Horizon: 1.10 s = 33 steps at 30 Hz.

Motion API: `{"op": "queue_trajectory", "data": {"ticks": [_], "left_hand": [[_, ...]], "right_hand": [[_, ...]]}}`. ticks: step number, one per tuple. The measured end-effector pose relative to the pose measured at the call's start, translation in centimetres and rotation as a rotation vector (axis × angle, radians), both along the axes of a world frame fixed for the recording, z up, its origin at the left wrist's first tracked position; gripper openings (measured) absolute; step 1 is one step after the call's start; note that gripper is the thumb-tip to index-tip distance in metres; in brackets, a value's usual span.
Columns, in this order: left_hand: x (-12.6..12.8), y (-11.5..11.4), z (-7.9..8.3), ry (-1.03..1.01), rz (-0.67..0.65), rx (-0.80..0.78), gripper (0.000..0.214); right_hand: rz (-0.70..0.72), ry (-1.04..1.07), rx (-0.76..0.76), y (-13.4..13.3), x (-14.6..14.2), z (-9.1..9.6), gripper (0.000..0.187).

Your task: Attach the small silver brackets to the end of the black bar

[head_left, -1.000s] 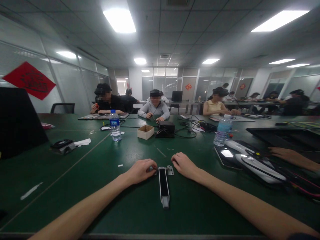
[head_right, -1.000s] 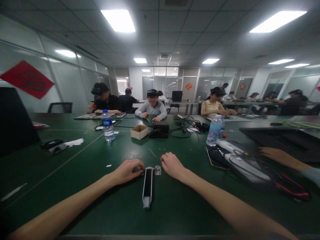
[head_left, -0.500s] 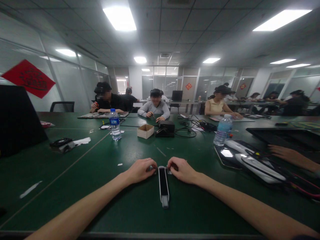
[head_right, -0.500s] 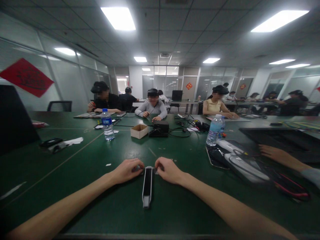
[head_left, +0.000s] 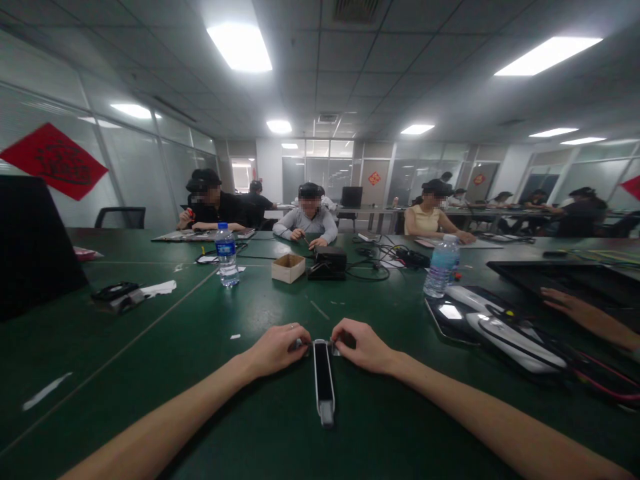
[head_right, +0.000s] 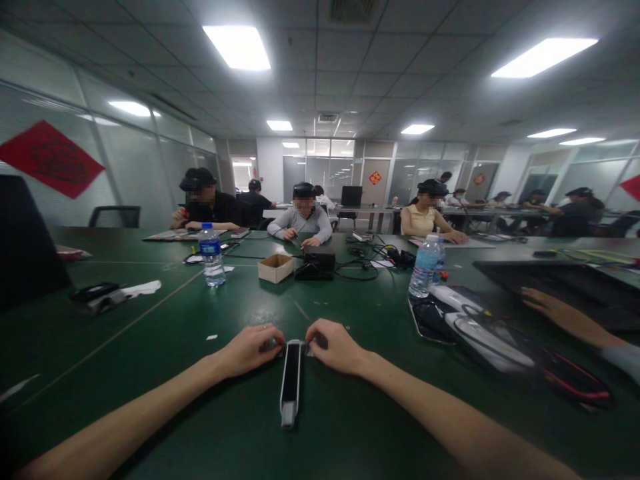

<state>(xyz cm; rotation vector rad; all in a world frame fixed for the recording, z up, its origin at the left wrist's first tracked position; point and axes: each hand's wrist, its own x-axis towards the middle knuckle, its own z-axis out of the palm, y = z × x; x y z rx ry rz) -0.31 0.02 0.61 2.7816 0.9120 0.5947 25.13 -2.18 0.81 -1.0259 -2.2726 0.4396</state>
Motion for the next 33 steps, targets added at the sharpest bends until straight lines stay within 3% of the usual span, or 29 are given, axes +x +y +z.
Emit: {"op": "queue_trajectory", "data": {"ticks": [13,21,33], "left_hand": [[-0.1,-0.1,0.1,0.004,-0.008,0.015,0.011],[0.0,0.2,-0.1,0.011,-0.004,0.001,0.011],[0.1,0.7,-0.4,-0.004,-0.034,-0.001,0.014]], "right_hand": [[0.045,0.004,-0.062,0.6,0.7,-0.2,0.008],[0.013,-0.126,0.041,1.1,1.0,-0.5,0.006],[0.035,-0.134,0.147,1.1,0.9,-0.7,0.007]]}}
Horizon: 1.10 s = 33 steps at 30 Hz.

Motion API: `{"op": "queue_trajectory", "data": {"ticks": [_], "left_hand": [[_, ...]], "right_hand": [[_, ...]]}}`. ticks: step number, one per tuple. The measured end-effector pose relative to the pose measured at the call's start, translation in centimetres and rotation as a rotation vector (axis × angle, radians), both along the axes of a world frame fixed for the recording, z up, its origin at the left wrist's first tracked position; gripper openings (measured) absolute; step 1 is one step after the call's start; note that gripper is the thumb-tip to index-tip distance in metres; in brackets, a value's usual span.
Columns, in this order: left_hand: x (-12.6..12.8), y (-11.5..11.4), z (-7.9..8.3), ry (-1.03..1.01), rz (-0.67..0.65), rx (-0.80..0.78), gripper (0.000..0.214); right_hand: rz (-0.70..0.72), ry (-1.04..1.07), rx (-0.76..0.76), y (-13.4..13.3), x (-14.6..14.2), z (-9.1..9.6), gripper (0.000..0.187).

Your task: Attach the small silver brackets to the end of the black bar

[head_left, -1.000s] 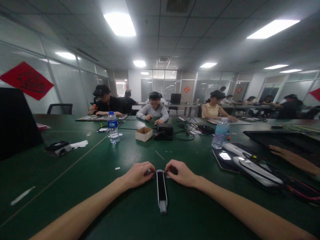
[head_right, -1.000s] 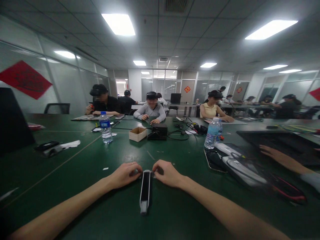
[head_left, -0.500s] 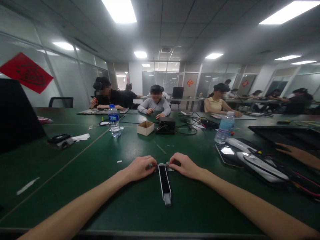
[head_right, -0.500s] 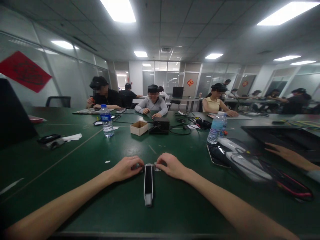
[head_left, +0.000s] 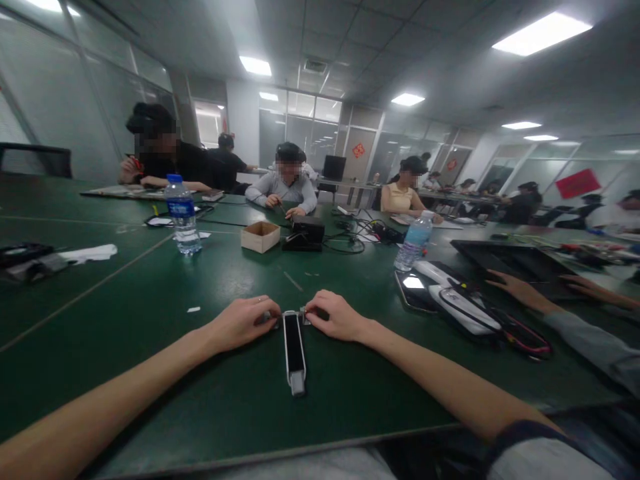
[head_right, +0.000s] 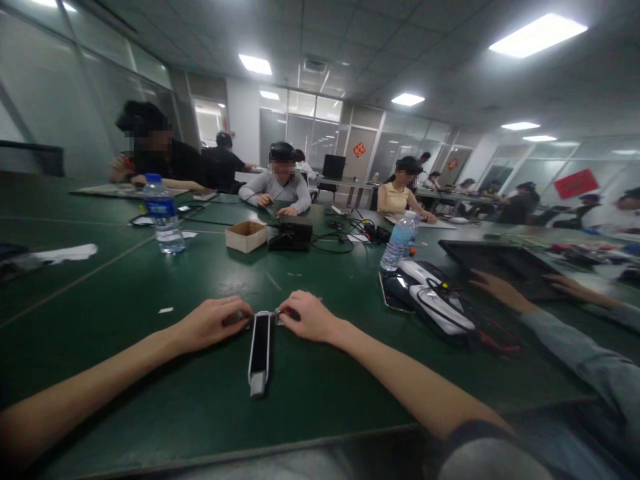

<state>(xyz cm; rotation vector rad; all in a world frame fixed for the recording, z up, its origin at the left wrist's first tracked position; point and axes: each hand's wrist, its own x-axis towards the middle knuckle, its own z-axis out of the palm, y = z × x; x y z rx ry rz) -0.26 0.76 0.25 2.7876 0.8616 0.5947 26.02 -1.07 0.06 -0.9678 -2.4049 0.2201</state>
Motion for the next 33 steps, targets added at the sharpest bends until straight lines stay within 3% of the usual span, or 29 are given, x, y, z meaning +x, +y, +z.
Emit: {"op": "queue_trajectory", "data": {"ticks": [15,21,27,33], "left_hand": [[-0.3,0.5,-0.5,0.004,0.011,-0.013,0.015],[-0.3,0.3,-0.4,-0.033,0.013,-0.045,0.013],[-0.1,0.2,-0.4,-0.071,0.026,-0.063,0.011],[0.7,-0.5,0.0,-0.219,0.149,-0.234,0.011]], "right_hand": [[0.003,-0.123,0.046,-0.2,0.0,0.4,0.016],[-0.046,0.051,-0.122,-0.2,-0.3,0.2,0.012],[-0.044,0.06,-0.161,-0.2,-0.3,0.3,0.014],[-0.123,0.168,-0.307,-0.5,-0.8,0.6,0.009]]}}
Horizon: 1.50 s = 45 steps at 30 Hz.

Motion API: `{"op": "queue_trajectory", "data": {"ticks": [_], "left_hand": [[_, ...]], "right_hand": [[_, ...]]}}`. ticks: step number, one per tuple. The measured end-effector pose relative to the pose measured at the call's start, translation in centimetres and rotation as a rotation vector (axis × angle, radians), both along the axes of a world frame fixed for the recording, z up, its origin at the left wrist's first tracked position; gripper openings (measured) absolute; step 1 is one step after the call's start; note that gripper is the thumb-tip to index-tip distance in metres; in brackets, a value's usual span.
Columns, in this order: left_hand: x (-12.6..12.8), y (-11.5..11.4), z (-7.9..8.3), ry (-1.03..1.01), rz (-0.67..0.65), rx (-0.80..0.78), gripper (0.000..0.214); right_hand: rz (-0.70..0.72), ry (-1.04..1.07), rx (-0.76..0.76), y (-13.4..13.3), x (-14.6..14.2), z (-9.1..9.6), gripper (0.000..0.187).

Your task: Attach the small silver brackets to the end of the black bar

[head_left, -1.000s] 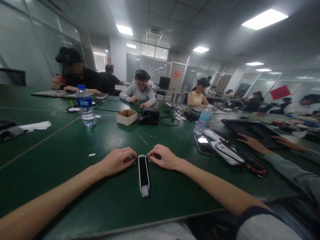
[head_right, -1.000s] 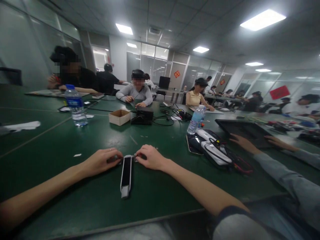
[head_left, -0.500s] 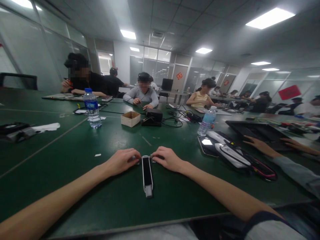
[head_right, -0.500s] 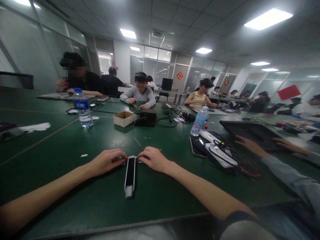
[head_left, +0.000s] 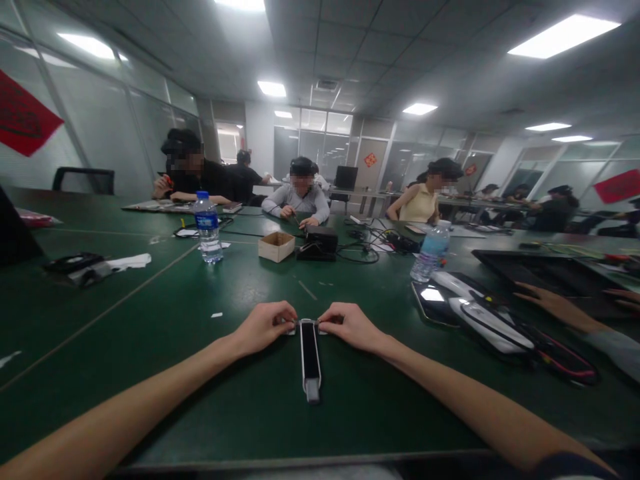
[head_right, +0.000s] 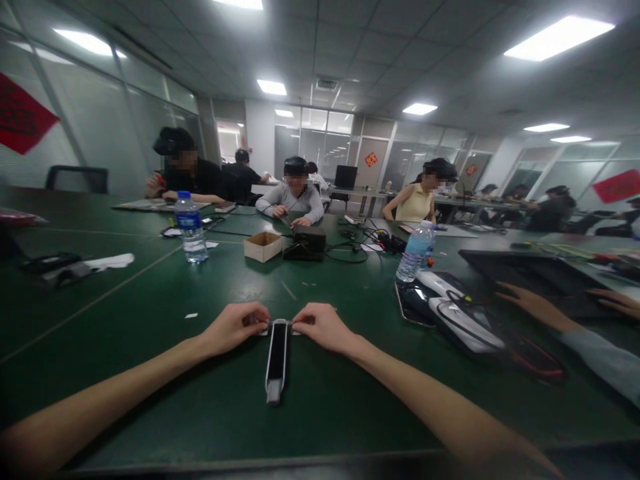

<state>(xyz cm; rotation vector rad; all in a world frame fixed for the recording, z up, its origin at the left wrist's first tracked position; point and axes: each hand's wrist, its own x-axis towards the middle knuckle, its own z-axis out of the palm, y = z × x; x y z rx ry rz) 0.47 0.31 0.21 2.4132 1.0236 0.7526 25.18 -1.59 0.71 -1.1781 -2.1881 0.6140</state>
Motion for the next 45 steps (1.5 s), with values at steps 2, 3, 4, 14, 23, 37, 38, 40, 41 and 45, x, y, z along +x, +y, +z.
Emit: {"op": "queue_trajectory", "data": {"ticks": [2,3,4,14,23,37,38,40,41,45], "left_hand": [[0.1,-0.1,-0.1,-0.029,0.023,-0.036,0.011],[0.2,0.0,-0.1,-0.037,0.026,-0.043,0.011],[0.1,0.0,-0.2,-0.042,0.024,-0.046,0.011],[-0.3,0.1,0.2,0.058,-0.004,-0.012,0.009],[-0.9,0.1,0.0,0.091,-0.052,0.007,0.011],[-0.8,0.0,0.2,0.12,-0.047,0.011,0.014],[-0.8,0.0,0.3,0.127,-0.049,0.008,0.014],[-0.8,-0.2,0.6,0.131,-0.048,-0.002,0.014],[-0.8,-0.3,0.6,0.131,-0.04,-0.002,0.013],[-0.7,-0.4,0.6,0.133,-0.041,0.016,0.012]], "right_hand": [[0.003,0.01,0.006,0.0,-0.2,0.0,0.006],[0.006,0.01,0.012,0.0,-0.2,0.0,0.006],[0.009,0.007,0.016,0.1,-0.2,0.0,0.005],[0.123,-0.193,0.068,0.4,0.5,0.6,0.016],[-0.053,-0.407,0.229,2.6,4.5,1.7,0.026],[-0.052,-0.455,0.115,3.8,6.6,1.1,0.017],[-0.049,-0.454,0.143,3.7,6.5,1.2,0.016],[-0.03,-0.432,0.189,3.3,5.9,1.4,0.015],[-0.014,-0.404,0.199,3.0,5.5,1.5,0.016],[0.022,-0.208,0.154,1.3,3.1,1.5,0.013]]}}
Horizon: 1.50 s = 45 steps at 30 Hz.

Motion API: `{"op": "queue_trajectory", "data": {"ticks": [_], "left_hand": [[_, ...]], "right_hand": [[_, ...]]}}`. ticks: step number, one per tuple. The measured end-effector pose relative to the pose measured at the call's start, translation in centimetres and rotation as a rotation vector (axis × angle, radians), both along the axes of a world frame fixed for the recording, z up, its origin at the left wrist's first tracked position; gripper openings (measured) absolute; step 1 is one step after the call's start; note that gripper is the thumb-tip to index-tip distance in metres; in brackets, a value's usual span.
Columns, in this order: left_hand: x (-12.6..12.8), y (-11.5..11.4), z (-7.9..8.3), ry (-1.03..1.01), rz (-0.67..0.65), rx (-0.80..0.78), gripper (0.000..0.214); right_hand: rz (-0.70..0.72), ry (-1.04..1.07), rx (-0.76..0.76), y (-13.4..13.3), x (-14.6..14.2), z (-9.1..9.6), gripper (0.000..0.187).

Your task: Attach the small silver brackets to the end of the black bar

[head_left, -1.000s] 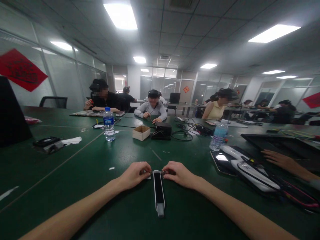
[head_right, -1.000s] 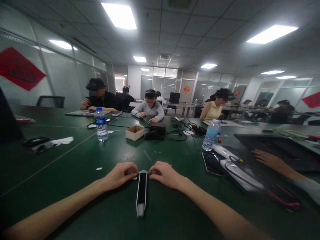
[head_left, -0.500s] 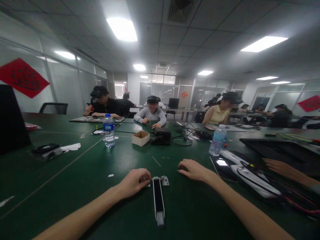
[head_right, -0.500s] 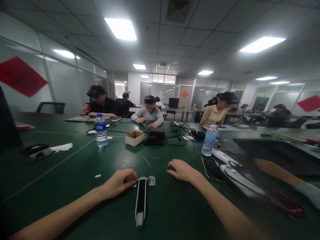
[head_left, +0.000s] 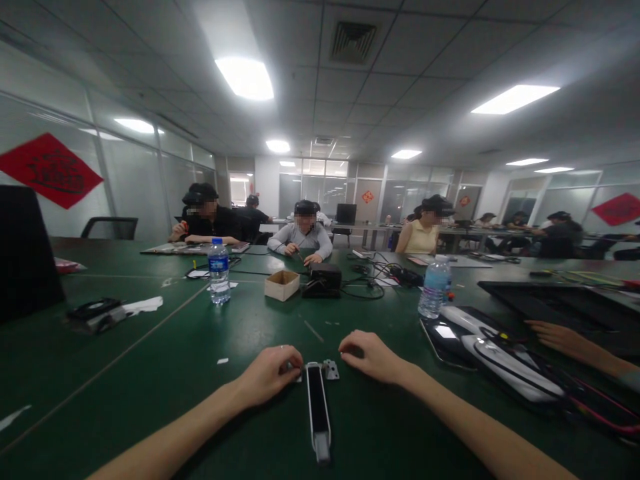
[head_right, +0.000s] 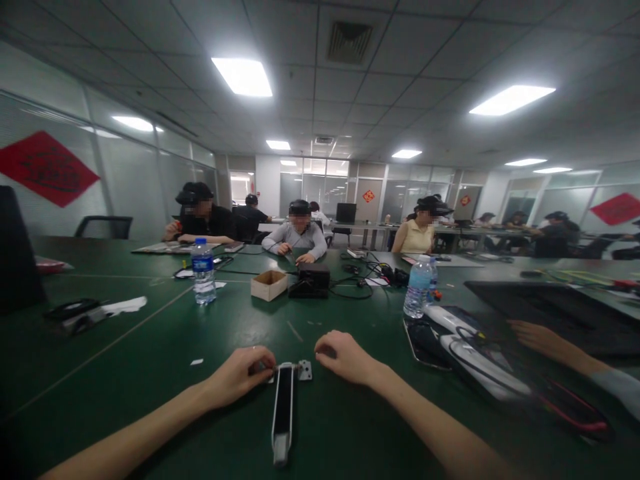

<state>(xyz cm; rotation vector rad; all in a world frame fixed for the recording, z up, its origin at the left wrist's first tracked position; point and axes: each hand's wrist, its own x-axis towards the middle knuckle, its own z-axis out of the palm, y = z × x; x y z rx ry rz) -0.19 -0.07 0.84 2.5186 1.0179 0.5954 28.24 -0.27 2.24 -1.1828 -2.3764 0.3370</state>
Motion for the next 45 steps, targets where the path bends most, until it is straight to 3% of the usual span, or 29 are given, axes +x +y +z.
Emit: {"op": "queue_trajectory", "data": {"ticks": [8,14,35,45], "left_hand": [[-0.1,0.2,-0.3,-0.008,-0.01,0.007,0.013],[0.0,0.1,-0.3,-0.006,-0.005,0.013,0.011],[-0.2,0.2,-0.4,-0.017,-0.023,0.03,0.01],[-0.1,0.4,-0.7,-0.029,-0.023,0.029,0.011]], "right_hand": [[-0.006,0.188,-0.119,-1.8,-3.0,-1.0,0.012],[-0.03,0.225,-0.113,-1.5,-3.1,-1.6,0.009],[-0.041,0.113,-0.085,-2.1,-3.3,-0.7,0.014],[-0.039,0.18,-0.092,-1.8,-3.2,-1.2,0.011]]}}
